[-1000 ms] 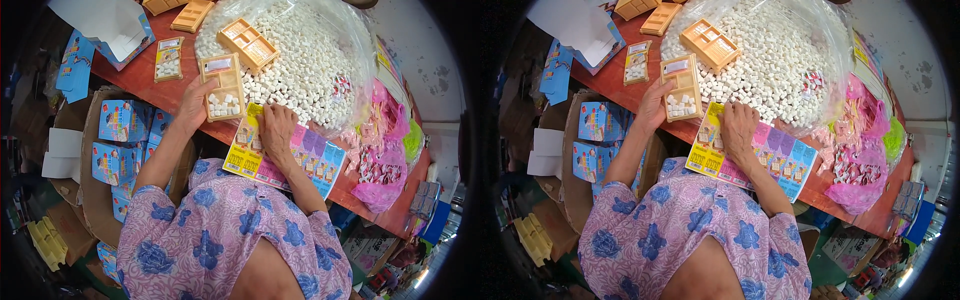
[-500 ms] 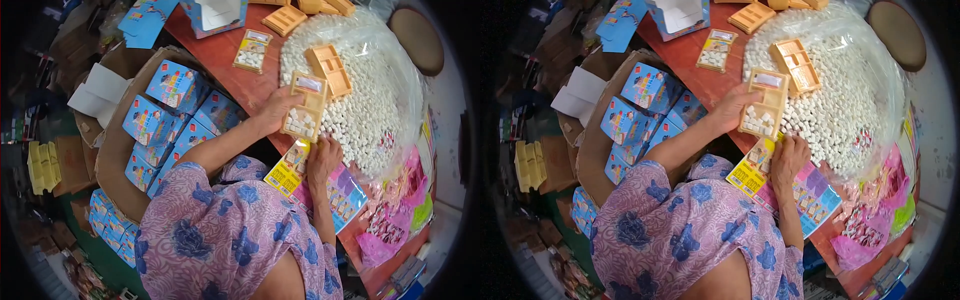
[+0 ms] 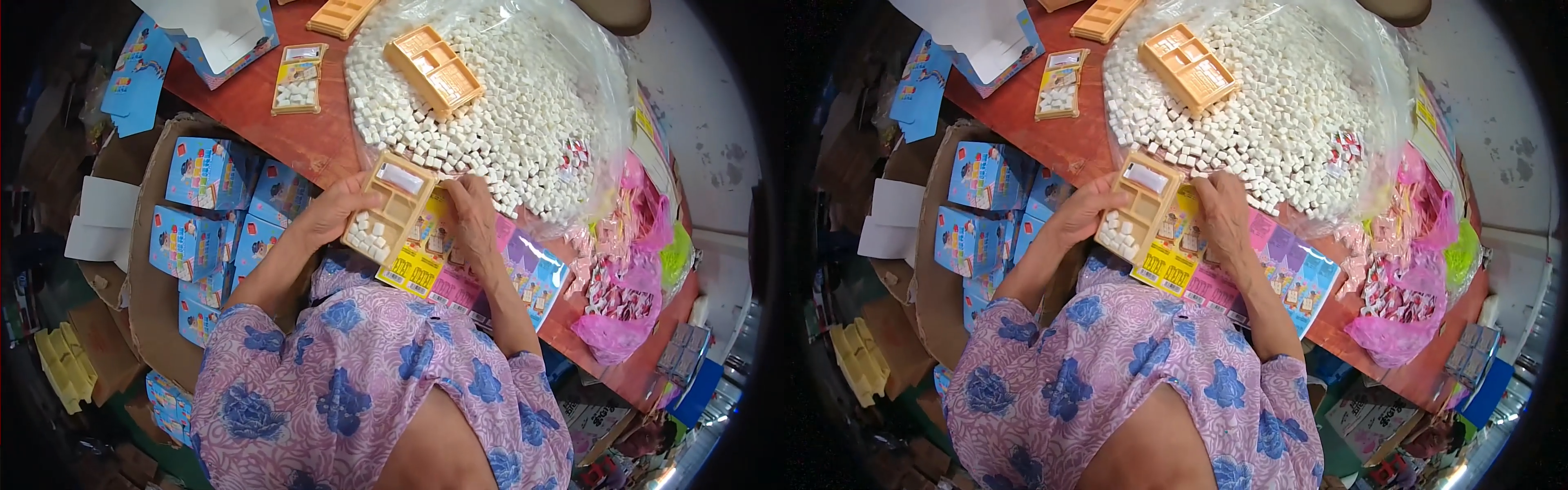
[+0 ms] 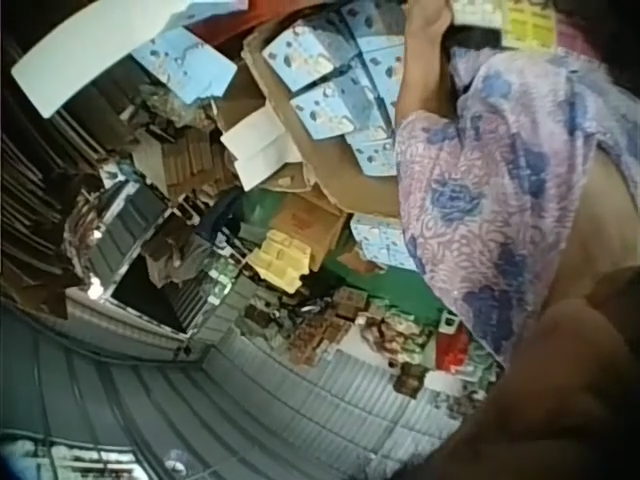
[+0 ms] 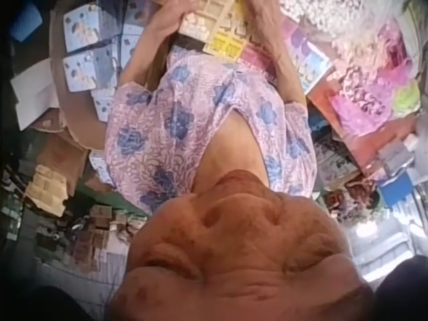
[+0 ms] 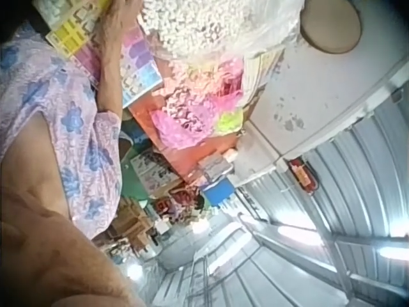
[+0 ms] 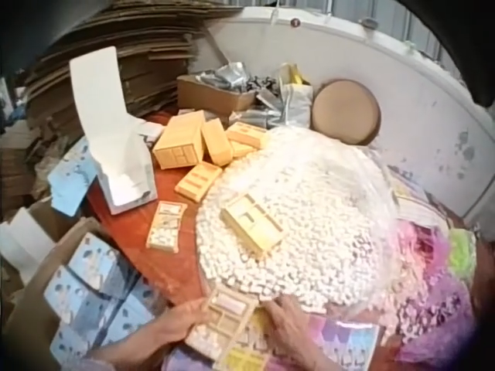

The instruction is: Packing small white plastic components into yellow plastic trays, labeling them, and organizing them into cardboard boxes.

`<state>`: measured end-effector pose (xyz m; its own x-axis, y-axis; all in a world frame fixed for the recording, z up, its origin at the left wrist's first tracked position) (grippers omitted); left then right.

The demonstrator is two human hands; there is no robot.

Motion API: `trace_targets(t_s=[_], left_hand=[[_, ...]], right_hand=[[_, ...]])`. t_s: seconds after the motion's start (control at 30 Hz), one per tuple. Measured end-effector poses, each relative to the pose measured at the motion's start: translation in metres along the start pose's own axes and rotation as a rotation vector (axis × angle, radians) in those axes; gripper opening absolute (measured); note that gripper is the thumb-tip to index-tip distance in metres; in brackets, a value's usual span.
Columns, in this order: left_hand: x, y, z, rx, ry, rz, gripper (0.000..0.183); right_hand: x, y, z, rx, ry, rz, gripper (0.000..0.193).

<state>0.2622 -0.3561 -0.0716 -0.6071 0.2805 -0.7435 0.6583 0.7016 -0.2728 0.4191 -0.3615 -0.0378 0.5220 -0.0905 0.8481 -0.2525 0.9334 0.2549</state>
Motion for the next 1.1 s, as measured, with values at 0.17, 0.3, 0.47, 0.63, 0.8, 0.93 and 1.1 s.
trace_targets(t_s=[0.17, 0.3, 0.47, 0.63, 0.8, 0.93, 1.1], left_hand=[[0.003, -0.001, -0.007, -0.027, -0.028, -0.04, 0.04], [0.009, -0.006, -0.012, -0.058, -0.027, -0.084, 0.039], [0.006, -0.002, -0.01, -0.079, -0.024, -0.078, 0.036], [0.004, 0.003, -0.012, -0.095, 0.011, -0.043, 0.036], [-0.013, 0.014, -0.027, -0.099, -0.059, -0.034, 0.034], [-0.042, 0.044, -0.029, -0.131, -0.174, 0.002, 0.032], [-0.062, 0.089, 0.006, -0.089, -0.272, 0.067, 0.032]], right_hand=[[-0.003, -0.001, 0.001, 0.044, -0.055, 0.004, 0.041], [-0.007, -0.005, 0.007, 0.118, -0.184, 0.032, 0.045], [-0.007, -0.012, 0.006, 0.14, -0.297, 0.04, 0.043], [-0.005, -0.004, 0.0, 0.126, -0.208, 0.037, 0.034], [-0.011, 0.01, -0.009, 0.155, -0.151, -0.054, 0.025], [-0.005, -0.006, 0.01, 0.187, -0.173, -0.136, 0.026], [-0.026, -0.063, 0.044, 0.29, -0.152, 0.31, 0.025]])
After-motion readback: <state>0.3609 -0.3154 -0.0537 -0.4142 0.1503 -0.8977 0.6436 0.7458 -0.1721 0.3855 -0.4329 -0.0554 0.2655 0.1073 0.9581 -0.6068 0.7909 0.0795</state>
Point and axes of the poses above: each hand's wrist, its own y-axis towards the middle knuckle, its own x-axis out of the back of the hand, z = x × y, the point moved 6 cm from there along y, towards the middle knuckle, and after that the axes turned 1 degree about y, right-handed, at the moved point
